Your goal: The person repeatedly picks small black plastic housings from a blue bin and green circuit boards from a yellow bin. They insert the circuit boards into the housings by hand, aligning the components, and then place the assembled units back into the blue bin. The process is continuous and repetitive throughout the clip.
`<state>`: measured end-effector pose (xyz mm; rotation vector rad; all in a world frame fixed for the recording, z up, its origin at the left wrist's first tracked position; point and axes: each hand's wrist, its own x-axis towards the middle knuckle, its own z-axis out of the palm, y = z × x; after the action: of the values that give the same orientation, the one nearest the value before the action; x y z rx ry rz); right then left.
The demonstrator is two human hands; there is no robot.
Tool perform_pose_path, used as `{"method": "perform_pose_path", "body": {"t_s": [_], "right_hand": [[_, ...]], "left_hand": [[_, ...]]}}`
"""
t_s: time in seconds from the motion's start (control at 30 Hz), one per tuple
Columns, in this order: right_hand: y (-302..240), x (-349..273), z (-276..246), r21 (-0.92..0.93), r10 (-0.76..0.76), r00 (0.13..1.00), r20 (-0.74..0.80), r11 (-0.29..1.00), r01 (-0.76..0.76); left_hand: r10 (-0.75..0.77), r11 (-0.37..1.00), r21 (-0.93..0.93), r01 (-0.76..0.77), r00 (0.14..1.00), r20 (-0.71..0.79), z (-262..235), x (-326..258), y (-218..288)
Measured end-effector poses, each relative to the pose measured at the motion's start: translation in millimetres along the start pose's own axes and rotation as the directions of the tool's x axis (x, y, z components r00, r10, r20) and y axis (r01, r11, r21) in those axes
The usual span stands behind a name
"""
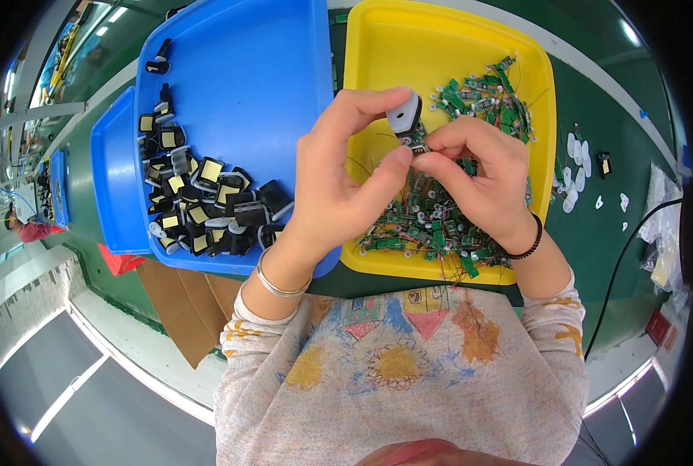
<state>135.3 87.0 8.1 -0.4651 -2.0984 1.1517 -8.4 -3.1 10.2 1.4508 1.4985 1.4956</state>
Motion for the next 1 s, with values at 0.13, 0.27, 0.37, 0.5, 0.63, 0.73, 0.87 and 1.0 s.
{"method": "perform_pose_path", "body": {"t_s": [0.13,0.27,0.37,0.5,0.63,0.73,0.87,1.0], "right_hand": [[2.4,-1.9,0.8,0.179,0.139,0.989,0.042,0.973,-0.144],[1.6,-1.5,1.6,0.304,0.208,0.975,0.083,0.926,-0.224],[2.1,6.3,-1.7,0.252,0.139,0.980,0.146,0.952,-0.173],[17.6,36.9,-20.3,-0.205,0.007,0.993,0.114,0.979,0.016],[73.5,98.9,-53.8,-0.580,-0.105,0.995,0.000,0.810,0.085],[149.5,143.8,-102.0,-0.797,-0.072,0.995,0.069,0.596,0.099],[229.3,162.4,-121.9,-0.871,0.235,0.966,0.107,0.491,-0.023],[216.4,147.1,-114.9,-0.821,0.095,0.993,0.073,0.570,0.006]], "left_hand": [[0.019,0.996,0.086,-0.019,1.000,-0.006,-3.2,-0.3,-0.5],[0.065,0.983,0.173,-0.064,0.998,0.003,-8.0,-0.7,3.6],[0.022,0.978,0.205,-0.028,0.999,0.030,-16.2,1.4,6.4],[-0.037,0.823,0.567,0.038,0.999,-0.013,-51.9,3.5,7.6],[-0.006,0.200,0.966,0.166,0.986,-0.168,-134.5,-22.7,-26.2],[0.019,-0.031,0.905,0.425,0.905,-0.425,-197.2,-45.7,-49.6],[-0.094,0.061,0.881,0.470,0.881,-0.464,-228.7,-60.4,-90.5],[-0.057,0.118,0.928,0.354,0.935,-0.350,-198.9,-41.0,-83.0]]}}
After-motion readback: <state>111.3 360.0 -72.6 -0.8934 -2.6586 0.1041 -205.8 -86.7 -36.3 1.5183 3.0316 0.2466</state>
